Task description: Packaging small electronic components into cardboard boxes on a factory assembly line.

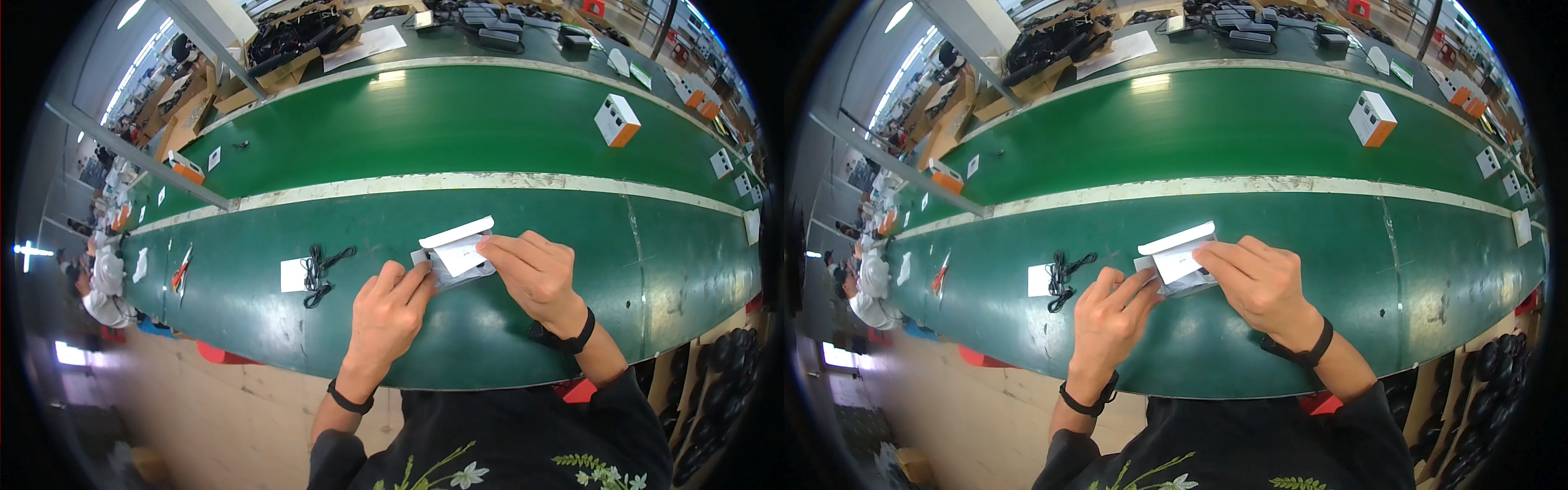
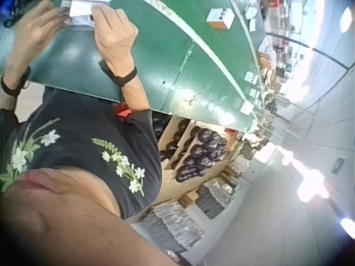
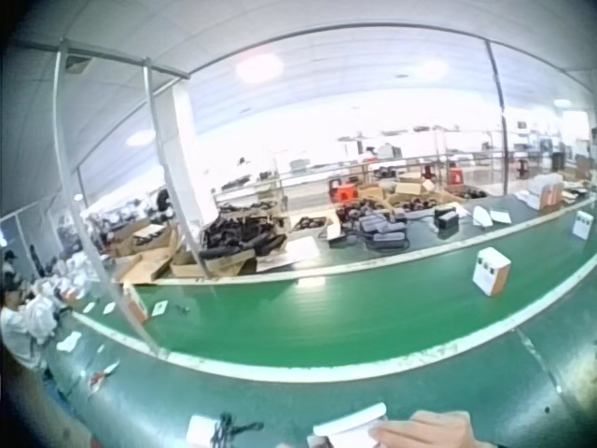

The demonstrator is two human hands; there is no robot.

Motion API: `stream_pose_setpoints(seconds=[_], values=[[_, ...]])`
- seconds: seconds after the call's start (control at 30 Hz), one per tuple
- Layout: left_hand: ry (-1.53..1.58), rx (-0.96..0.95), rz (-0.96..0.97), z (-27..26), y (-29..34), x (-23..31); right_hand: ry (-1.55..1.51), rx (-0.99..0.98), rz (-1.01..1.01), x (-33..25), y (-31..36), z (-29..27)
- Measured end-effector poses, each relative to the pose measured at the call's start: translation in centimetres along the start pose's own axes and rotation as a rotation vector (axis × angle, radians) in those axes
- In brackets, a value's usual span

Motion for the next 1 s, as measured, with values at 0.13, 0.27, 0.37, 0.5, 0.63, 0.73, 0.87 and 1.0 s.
stream_pose_setpoints(seconds=[0.13, 0.27, 0.37, 0.5, 0.63, 0.73, 0.87, 1.0], values=[[0.072, 0.013, -0.088, -0.6, -0.3, -0.2, 0.115, -0.086, -0.094, -0.7, -0.3, 1.5], [0.06, 0.032, -0.075, -0.5, -0.5, 0.8, 0.171, -0.176, -0.119, -1.3, -0.7, 1.5], [0.085, 0.054, -0.087, 0.0, 1.0, 0.1, 0.197, -0.217, -0.142, -1.4, -1.3, 2.1], [0.079, 0.048, -0.086, -0.5, 1.1, -0.5, 0.21, -0.258, -0.116, -1.8, -2.2, 2.6], [0.093, 0.049, -0.082, -0.3, 1.3, -0.9, 0.135, -0.304, -0.094, -1.9, -2.0, 4.9], [0.127, 0.064, -0.08, -0.7, 1.6, -1.2, 0.181, -0.38, -0.033, -1.6, -2.1, 5.3], [0.137, 0.058, -0.08, -0.6, 2.2, -1.4, 0.309, -0.55, 0.009, -1.0, -1.5, 7.2], [0.157, 0.082, -0.093, -0.6, 2.1, -2.1, 0.368, -0.538, 0.03, -1.8, -2.5, 7.4]])
Point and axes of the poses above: each hand's wrist, its own y-axis away from the middle knuckle, its own z-axis out of the palm, x = y × z, the point moved 9 cm from there along -y, towards the middle knuckle, and after that the axes turned 5 degrees about y, right-handed, at the moved point
